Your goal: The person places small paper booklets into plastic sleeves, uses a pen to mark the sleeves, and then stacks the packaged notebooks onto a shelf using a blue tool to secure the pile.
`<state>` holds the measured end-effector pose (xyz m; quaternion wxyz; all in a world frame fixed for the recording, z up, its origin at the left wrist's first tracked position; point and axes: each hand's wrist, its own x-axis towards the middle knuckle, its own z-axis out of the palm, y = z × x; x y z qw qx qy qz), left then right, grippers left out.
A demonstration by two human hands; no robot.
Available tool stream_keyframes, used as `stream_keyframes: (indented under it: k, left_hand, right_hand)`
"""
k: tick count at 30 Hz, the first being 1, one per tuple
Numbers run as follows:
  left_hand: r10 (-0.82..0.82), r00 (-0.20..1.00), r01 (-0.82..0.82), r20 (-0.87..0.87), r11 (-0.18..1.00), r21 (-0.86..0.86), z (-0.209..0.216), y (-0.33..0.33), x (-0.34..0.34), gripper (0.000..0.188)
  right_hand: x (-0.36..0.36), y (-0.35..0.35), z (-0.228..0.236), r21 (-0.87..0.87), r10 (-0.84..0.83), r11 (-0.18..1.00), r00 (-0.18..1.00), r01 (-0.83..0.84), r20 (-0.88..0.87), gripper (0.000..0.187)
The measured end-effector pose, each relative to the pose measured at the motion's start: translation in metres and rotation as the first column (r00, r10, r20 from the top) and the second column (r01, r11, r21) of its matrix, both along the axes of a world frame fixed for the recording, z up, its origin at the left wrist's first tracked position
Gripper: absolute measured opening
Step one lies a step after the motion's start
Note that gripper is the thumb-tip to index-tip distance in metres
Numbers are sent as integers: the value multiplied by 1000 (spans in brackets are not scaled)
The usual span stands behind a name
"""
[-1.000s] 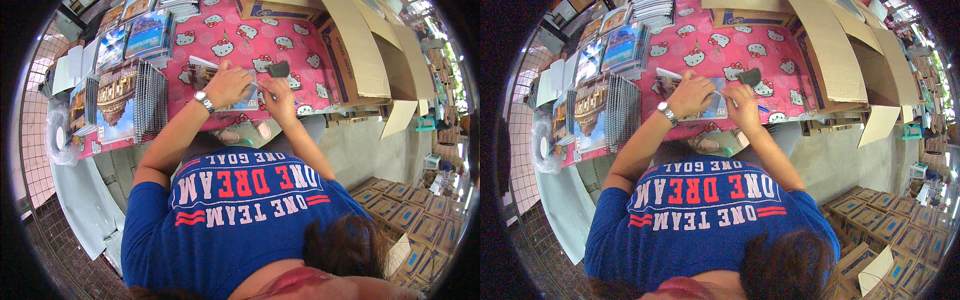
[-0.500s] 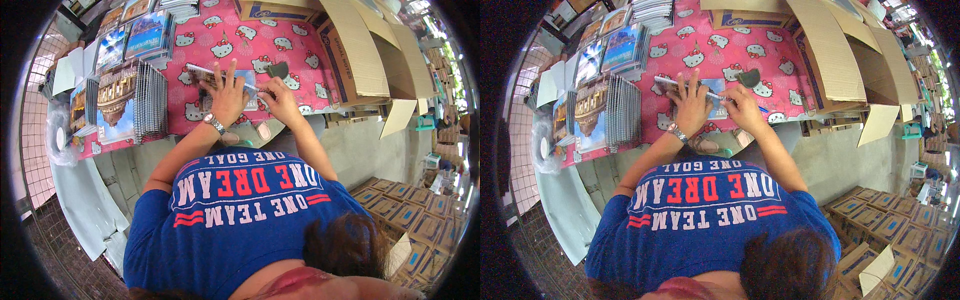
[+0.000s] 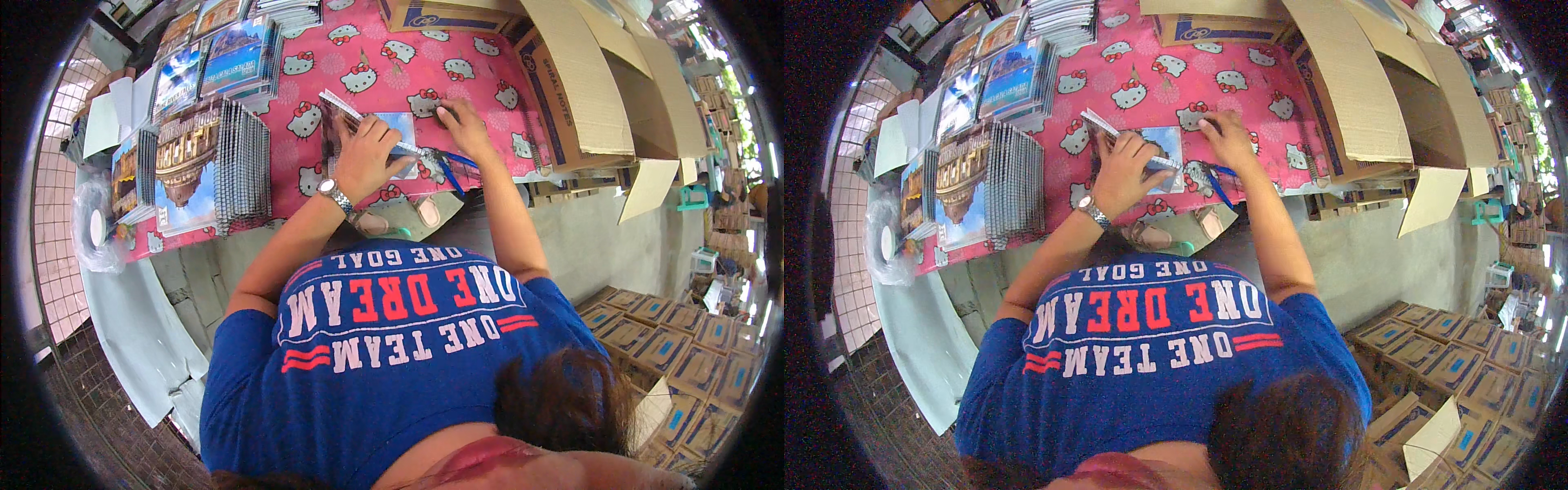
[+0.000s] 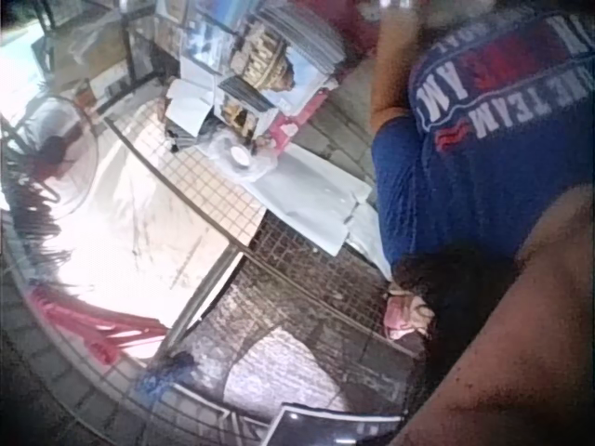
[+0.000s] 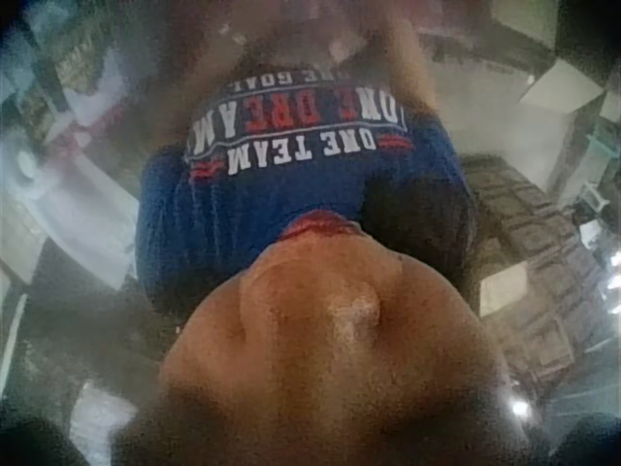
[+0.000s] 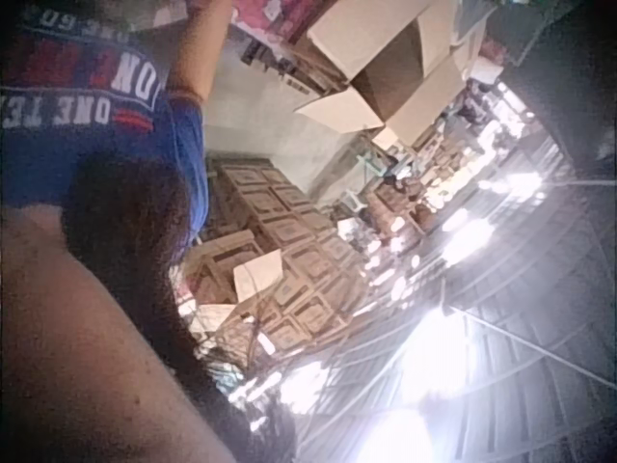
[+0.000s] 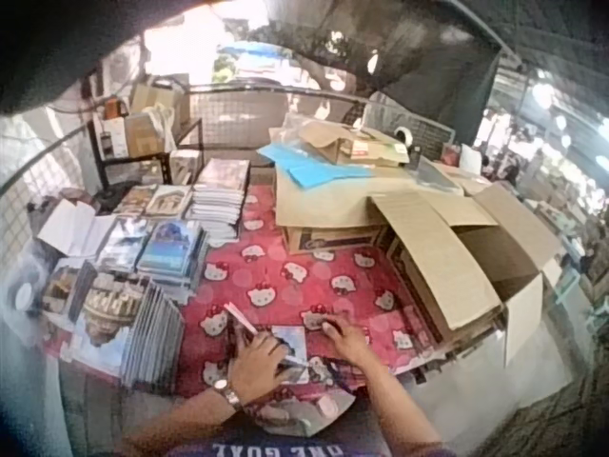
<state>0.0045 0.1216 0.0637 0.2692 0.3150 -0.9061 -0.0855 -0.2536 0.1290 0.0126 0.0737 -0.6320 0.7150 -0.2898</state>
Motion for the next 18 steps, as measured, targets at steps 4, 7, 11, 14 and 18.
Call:
stream_keyframes:
  k: [4,7,11,14,18]
  left_hand:
    - [-34,999,34,24,999,20,4,-8,4,37]
    - [9,1000,-10,25,1000,21,1,1,16,39]
    - [17,1000,-17,1,1000,21,4,-3,5,36]
    - [19,1000,-20,14,1000,22,4,-4,2,36]
    - [16,999,-16,29,999,28,6,-5,2,36]
  right_hand:
    - [-10,-9,-4,-174,38,982,973,-79,-228,40]
    - [32,24,73,350,1,830,629,-434,777,42]
    - [47,65,71,375,41,814,687,-444,725,22]
    - [67,80,91,264,-20,952,829,-155,558,8]
    - [59,72,57,-317,312,906,949,-281,50,10]
